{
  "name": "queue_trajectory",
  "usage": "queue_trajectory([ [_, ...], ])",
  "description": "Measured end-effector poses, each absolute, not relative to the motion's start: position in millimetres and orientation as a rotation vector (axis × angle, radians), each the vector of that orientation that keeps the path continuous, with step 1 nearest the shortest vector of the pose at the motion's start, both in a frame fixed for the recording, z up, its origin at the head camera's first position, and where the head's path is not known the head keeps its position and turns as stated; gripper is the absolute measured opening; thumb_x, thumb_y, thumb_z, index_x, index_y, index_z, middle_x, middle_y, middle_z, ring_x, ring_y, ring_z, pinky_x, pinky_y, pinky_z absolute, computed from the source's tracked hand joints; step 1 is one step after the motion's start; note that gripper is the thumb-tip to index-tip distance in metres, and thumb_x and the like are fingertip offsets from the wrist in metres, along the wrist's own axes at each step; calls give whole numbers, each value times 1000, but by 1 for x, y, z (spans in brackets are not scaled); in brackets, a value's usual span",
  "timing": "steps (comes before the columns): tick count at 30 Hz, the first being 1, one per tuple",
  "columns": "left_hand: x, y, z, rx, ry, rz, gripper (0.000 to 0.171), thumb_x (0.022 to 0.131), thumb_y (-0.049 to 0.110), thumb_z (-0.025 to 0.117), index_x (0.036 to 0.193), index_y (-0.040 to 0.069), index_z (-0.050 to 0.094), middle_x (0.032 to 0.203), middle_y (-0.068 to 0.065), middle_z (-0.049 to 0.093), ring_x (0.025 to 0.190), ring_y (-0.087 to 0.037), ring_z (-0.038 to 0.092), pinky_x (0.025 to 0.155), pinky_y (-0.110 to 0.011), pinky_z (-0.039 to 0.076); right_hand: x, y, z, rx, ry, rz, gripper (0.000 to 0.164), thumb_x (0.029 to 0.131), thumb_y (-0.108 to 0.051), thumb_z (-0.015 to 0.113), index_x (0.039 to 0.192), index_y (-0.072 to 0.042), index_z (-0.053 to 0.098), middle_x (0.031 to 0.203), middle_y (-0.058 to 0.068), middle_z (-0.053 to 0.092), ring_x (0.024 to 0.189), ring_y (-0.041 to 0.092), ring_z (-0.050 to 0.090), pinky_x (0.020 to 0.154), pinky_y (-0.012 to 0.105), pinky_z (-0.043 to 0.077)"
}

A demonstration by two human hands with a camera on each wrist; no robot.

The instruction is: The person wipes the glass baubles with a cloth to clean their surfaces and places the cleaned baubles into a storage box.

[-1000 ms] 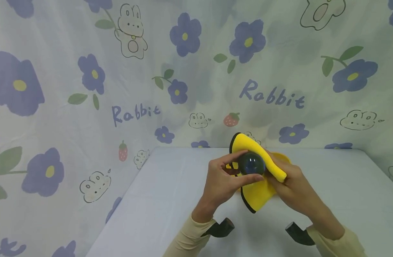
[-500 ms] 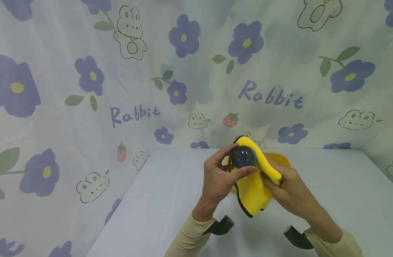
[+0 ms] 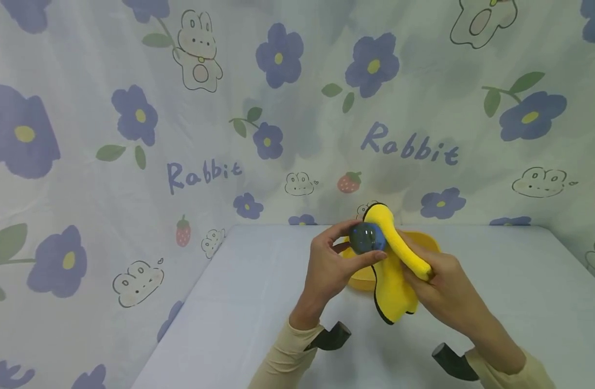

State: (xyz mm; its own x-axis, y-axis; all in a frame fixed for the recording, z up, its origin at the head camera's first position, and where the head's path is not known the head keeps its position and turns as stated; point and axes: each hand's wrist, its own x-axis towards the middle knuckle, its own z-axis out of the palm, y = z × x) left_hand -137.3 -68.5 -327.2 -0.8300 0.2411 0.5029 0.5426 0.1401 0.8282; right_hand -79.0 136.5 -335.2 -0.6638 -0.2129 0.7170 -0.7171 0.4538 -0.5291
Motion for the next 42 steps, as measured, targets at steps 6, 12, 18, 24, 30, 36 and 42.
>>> queue_trajectory([
  [6,-136,-68,-328,-769,-2214,-1775,55,79,25,92,129,17,71,120,0,73,105,-12,67,94,-29,61,-77,137,-334,726,-2160,1055,72,83,19,70,149,-5,54,108,11,75,80,6,61,77,8,57],
  [12,-135,-67,-328,-864,-2243,-1849,56,80,20,90,133,17,70,126,1,73,108,-9,69,91,-29,63,-80,138,-333,781,-2107,949,83,77,25,72,150,-10,55,133,14,71,107,0,64,97,2,47],
  [18,-135,-66,-327,-958,-2257,-1877,52,80,17,90,129,17,72,122,-1,76,99,-7,71,84,-29,65,-87,144,-332,910,-2092,876,90,70,27,75,151,-7,52,150,9,61,141,-6,47,112,7,39],
  [24,-130,-69,-322,-1033,-2259,-1882,52,80,15,90,128,15,72,123,-3,74,99,-6,73,81,-32,66,-92,148,-334,938,-2128,908,89,74,22,77,153,-6,49,147,7,62,137,-3,51,112,7,40],
  [30,-125,-68,-319,-1015,-2245,-1901,56,76,12,92,129,12,72,121,-7,74,96,-5,74,79,-33,66,-92,148,-337,900,-2120,979,84,78,21,74,153,-7,49,140,9,67,126,-2,59,101,5,47],
  [36,-123,-67,-319,-966,-2218,-1916,58,75,10,93,129,14,73,117,-8,75,84,-3,74,73,-35,66,-91,145,-338,825,-2141,997,81,81,20,72,153,-9,50,125,10,73,96,6,67,89,6,53],
  [42,-126,-66,-323,-950,-2147,-1923,54,77,15,92,128,17,74,112,-9,76,69,-4,67,65,-31,65,-91,144,-340,786,-2161,1091,71,84,21,66,149,-3,53,108,8,72,77,5,57,67,18,60],
])
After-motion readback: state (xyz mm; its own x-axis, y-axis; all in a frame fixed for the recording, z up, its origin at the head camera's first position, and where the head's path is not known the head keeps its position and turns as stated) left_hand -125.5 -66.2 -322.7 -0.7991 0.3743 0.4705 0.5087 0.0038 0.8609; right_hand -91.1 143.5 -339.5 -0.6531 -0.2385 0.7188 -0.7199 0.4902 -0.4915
